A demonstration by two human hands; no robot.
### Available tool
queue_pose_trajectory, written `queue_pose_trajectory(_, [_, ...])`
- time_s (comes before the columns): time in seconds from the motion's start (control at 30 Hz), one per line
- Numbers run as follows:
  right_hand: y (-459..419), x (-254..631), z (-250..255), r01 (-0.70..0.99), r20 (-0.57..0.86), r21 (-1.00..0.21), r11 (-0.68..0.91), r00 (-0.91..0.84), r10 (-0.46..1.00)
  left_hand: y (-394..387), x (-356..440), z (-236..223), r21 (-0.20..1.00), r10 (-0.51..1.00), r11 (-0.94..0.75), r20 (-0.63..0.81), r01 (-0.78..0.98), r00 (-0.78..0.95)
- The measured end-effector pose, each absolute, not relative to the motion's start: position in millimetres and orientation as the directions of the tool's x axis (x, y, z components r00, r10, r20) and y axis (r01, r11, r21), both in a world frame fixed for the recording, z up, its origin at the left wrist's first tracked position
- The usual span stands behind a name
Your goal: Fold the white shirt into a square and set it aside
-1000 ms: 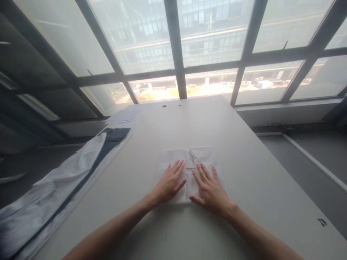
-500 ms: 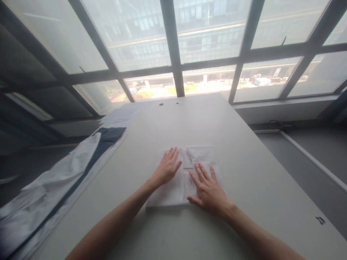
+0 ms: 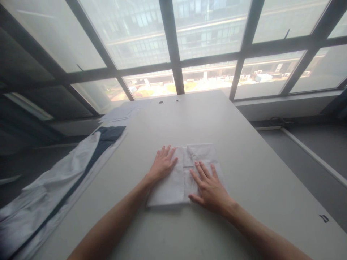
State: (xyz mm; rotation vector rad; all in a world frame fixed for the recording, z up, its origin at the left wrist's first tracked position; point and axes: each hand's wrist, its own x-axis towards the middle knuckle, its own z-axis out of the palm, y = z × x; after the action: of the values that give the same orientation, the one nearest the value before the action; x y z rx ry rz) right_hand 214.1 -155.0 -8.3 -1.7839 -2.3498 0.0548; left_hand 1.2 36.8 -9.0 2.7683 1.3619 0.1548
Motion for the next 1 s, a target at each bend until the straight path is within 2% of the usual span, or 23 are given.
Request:
queue_pose_trajectory(0.13, [-155,214,-10,0.95,0.134,-0.141,0.277,-0.259,0.956,30,4,-4,0.096,0.79,-0.613,0.069,0.784,0.609])
queue_pose_trajectory(0.4, [-154,214,-9,0.948,0.132,-0.156,0.277,-0.258,0.957,-14,22,-1,0.142,0.67,-0.738,0.044,0.66,0.741])
queue_pose_trajectory(0.77, [-154,214,-6,0.94,0.109,-0.212,0.266,-0.248,0.963,-18,25,-10,0.141,0.676,-0.733,0.049,0.665,0.735])
queue_pose_trajectory(0.9, [-153,217,-6,0.893,0.15,-0.359,0.272,-0.233,0.961,-20,25,-7,0.151,0.675,-0.733,0.047,0.663,0.736])
queue_pose_trajectory(1.0, [-150,226,-5,0.761,0.268,-0.607,0.228,-0.074,0.96,-20,25,-5,0.161,0.683,-0.725,0.045,0.669,0.729])
